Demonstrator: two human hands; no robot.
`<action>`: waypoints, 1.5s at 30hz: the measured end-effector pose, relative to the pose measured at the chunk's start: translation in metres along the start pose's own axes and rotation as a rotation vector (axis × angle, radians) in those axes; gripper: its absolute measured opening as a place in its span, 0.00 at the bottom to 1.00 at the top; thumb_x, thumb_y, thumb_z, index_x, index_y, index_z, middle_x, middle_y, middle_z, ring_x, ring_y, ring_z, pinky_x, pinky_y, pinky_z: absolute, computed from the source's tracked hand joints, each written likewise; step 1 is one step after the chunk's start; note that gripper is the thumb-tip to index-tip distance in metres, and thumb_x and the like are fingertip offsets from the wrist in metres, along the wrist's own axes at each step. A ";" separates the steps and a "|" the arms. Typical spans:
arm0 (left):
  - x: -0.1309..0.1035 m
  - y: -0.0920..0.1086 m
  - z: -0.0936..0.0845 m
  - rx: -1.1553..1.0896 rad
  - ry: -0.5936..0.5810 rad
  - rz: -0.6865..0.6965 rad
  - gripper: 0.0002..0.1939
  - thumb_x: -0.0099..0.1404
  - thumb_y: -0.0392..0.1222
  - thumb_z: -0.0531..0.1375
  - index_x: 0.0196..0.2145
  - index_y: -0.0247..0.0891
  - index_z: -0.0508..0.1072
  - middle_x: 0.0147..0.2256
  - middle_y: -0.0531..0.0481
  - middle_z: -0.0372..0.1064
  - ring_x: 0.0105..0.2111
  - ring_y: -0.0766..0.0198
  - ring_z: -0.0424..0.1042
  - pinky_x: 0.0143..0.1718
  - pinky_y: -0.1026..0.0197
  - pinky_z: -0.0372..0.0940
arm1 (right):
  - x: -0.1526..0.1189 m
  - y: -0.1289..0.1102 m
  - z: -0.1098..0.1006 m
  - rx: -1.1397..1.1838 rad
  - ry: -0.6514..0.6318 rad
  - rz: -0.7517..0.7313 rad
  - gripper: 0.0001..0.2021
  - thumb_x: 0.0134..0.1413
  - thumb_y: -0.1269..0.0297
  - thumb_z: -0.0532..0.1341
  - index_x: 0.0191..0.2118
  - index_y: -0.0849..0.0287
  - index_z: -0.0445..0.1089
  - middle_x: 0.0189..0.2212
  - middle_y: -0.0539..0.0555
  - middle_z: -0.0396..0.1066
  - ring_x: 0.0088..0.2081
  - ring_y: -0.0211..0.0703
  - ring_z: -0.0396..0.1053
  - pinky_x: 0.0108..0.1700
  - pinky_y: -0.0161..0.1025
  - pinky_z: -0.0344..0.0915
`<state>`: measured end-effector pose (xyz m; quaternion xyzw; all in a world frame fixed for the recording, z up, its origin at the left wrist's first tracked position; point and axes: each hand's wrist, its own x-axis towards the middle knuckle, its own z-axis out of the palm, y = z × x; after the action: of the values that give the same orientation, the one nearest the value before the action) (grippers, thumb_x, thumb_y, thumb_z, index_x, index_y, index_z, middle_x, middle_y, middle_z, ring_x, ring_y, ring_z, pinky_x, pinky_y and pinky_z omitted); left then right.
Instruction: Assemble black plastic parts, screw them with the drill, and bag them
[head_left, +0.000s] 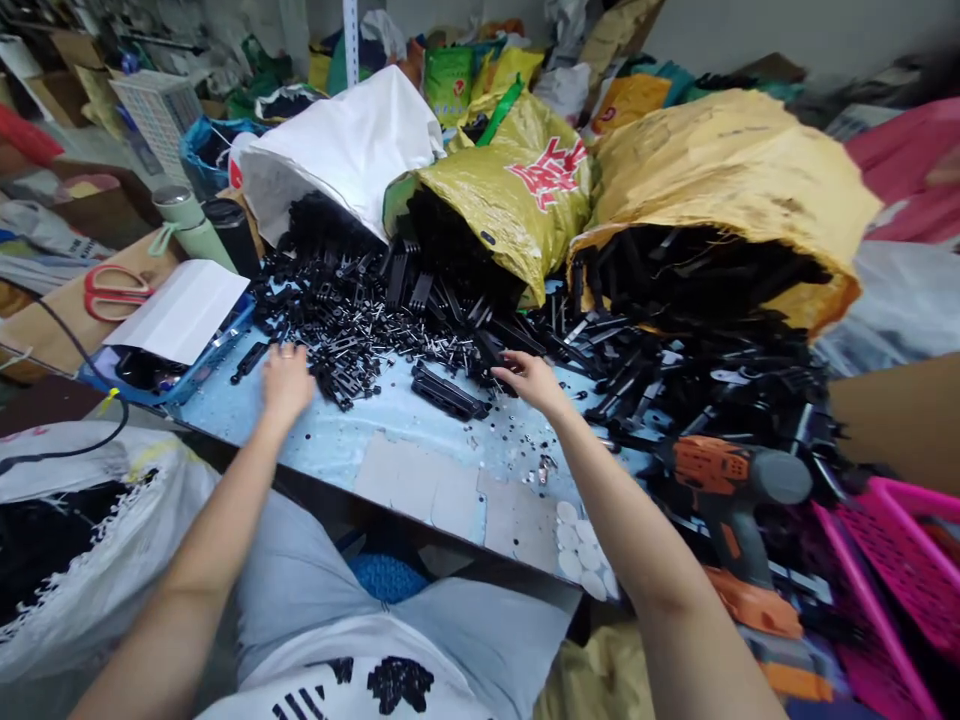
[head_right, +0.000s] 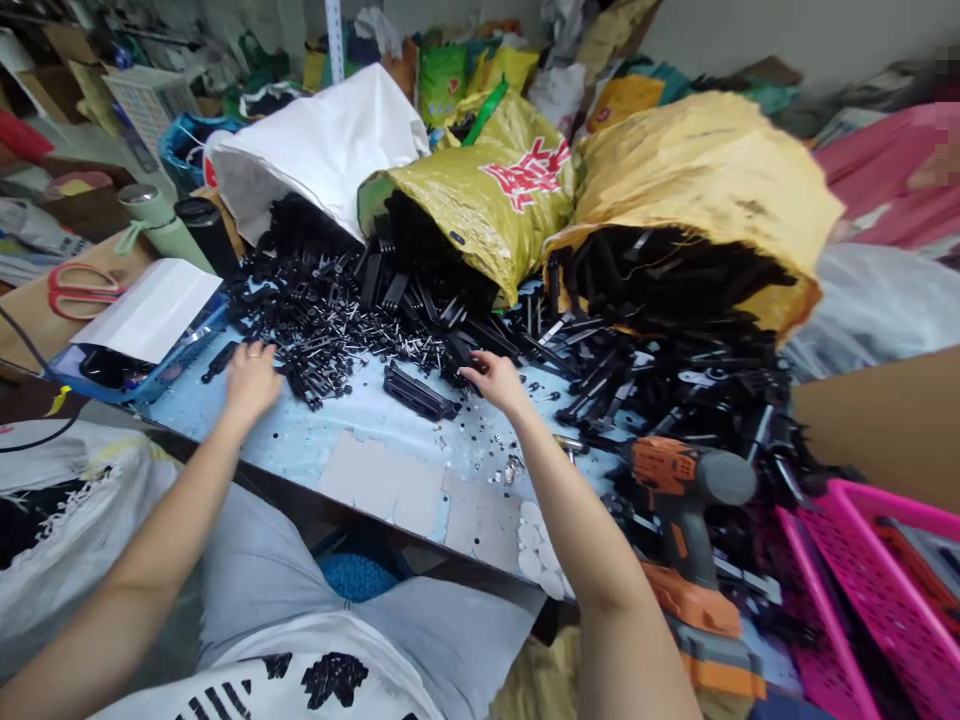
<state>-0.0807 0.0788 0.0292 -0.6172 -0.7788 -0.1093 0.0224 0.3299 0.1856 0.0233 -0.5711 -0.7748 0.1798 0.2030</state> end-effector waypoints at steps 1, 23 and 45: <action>0.003 -0.022 0.000 0.041 -0.063 -0.049 0.22 0.61 0.34 0.51 0.53 0.30 0.64 0.58 0.31 0.55 0.61 0.38 0.47 0.55 0.36 0.50 | -0.017 -0.005 0.001 0.131 -0.032 0.027 0.24 0.55 0.53 0.59 0.53 0.64 0.67 0.37 0.59 0.73 0.35 0.44 0.68 0.38 0.42 0.64; -0.092 0.113 0.002 -0.437 -0.275 0.600 0.17 0.64 0.39 0.55 0.50 0.33 0.67 0.41 0.40 0.69 0.44 0.54 0.69 0.44 0.54 0.66 | -0.114 -0.069 0.049 -0.038 -0.079 -0.125 0.23 0.61 0.53 0.53 0.57 0.59 0.63 0.47 0.63 0.68 0.49 0.54 0.65 0.51 0.52 0.59; -0.126 0.126 -0.032 -0.972 -0.081 0.581 0.17 0.68 0.40 0.52 0.53 0.37 0.69 0.41 0.43 0.70 0.41 0.61 0.70 0.44 0.59 0.66 | -0.157 -0.117 0.033 0.866 -0.086 -0.156 0.24 0.62 0.53 0.51 0.63 0.49 0.55 0.36 0.52 0.64 0.23 0.30 0.63 0.25 0.33 0.67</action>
<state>0.0679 -0.0205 0.0569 -0.7493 -0.4373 -0.4207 -0.2652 0.2591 0.0005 0.0378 -0.3652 -0.6766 0.4957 0.4038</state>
